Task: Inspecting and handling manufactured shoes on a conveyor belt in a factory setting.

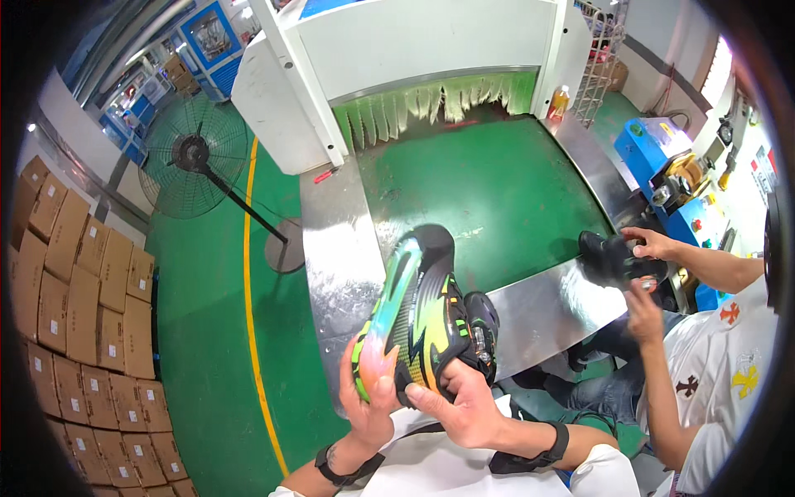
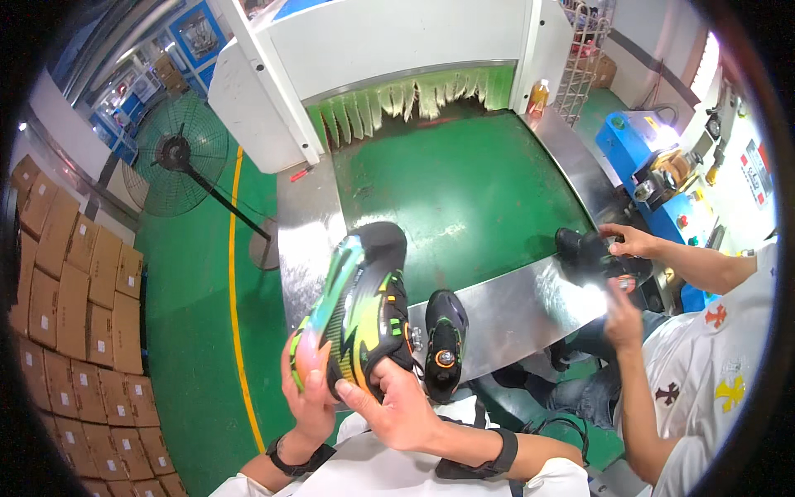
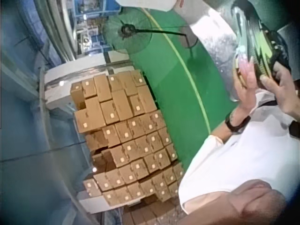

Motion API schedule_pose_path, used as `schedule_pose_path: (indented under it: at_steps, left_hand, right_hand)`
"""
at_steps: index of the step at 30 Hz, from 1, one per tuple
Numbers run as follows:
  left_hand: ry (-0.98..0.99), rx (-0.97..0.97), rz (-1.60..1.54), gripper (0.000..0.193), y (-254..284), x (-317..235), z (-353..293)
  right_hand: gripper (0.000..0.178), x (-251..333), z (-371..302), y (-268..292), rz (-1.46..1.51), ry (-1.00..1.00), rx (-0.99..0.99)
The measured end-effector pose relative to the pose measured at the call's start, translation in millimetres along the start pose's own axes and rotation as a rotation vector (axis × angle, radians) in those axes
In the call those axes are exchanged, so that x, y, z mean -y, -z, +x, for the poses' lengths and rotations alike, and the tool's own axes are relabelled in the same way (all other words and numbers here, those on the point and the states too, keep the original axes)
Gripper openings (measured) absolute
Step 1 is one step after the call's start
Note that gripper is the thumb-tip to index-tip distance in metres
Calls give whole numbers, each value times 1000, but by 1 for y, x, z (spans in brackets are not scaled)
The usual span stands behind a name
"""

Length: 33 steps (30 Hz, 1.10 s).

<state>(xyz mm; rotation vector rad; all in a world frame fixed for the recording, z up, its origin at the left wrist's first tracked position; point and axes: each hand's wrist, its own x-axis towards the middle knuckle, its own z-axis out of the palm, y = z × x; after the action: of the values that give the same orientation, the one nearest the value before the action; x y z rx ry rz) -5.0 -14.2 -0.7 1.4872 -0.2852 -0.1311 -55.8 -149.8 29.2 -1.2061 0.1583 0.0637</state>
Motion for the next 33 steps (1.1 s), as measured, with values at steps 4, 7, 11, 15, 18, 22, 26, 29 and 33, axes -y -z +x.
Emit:
schedule_pose_path:
  at_steps: [4,7,11,15,18,22,26,29,33]
  left_hand:
    - [-56,46,-128,77,0,-8,2]
    - [-78,89,-161,81,3,-10,2]
    - [0,41,-163,85,4,-10,-2]
    - [-51,37,-134,83,3,-11,-1]
    - [-88,47,-124,83,3,-11,3]
    - [-156,75,-14,85,9,-7,4]
    - [-209,37,144,91,18,7,-4]
    - [-188,10,140,92,20,18,-7]
    - [-242,32,-1,81,12,24,1]
  right_hand:
    - [31,11,-5,3,1,55,17]
    - [30,14,-9,2,62,14,7]
    - [31,13,-10,-2,45,18,-8]
    - [32,14,-9,-4,44,-7,-5]
    - [33,17,-10,-3,47,36,4]
    - [33,14,-13,-5,49,20,10]
    - [29,-4,-13,-8,-16,37,5]
    - [30,-16,-10,-11,78,138,6]
    - [35,-22,0,-15,73,221,-38]
